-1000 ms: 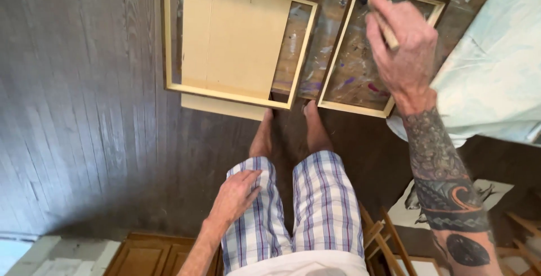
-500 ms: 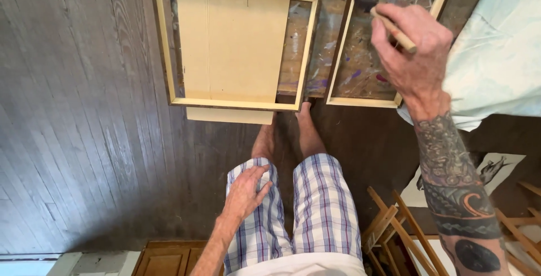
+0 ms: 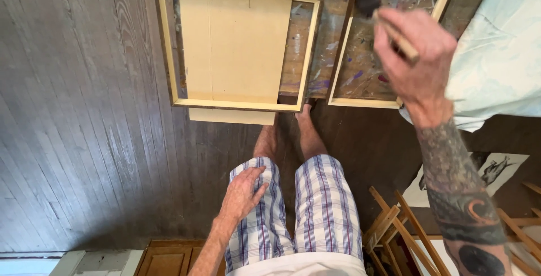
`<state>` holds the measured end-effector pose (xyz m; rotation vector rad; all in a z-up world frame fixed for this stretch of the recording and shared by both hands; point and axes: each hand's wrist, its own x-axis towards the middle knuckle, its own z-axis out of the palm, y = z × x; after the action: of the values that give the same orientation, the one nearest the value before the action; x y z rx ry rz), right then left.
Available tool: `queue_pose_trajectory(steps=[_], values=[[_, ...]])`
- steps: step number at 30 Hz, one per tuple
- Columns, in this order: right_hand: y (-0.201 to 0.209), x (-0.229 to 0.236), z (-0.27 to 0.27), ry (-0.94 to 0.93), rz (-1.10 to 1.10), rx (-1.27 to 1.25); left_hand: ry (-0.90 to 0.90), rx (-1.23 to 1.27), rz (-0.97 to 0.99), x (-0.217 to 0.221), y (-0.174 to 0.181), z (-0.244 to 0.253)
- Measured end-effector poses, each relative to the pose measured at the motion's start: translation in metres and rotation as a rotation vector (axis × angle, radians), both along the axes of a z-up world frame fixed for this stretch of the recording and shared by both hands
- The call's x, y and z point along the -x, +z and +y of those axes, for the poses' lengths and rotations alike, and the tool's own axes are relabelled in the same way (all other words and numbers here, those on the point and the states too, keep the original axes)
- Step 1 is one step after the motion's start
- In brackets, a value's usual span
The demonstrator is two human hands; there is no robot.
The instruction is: Staining the edges of wooden frames using a foam brush and a cup of stain
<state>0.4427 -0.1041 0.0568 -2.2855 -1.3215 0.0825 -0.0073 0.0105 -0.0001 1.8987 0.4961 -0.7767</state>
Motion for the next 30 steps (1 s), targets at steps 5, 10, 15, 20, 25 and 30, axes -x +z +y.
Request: queue_pose_trajectory(steps=[5,10,15,20,25,30], values=[[-0.009,-0.005,0.006,-0.016,-0.158,0.028,0.014,-0.024,-0.024,0.005,-0.002,-0.008],[-0.017,0.036,-0.041,-0.048,0.206,0.083,0.084,0.066,0.237,-0.029,0.029,0.0],[-0.015,0.006,-0.026,-0.014,0.129,-0.026,0.138,0.065,0.238,-0.031,0.032,-0.014],[-0.025,-0.002,-0.022,0.037,0.057,-0.085,0.16,0.056,0.234,-0.03,0.03,-0.033],[-0.019,0.054,-0.068,0.045,0.211,0.094,0.191,0.089,0.278,-0.026,0.033,-0.048],[-0.018,0.007,-0.041,0.092,0.103,-0.003,0.221,0.094,0.268,-0.02,0.032,-0.064]])
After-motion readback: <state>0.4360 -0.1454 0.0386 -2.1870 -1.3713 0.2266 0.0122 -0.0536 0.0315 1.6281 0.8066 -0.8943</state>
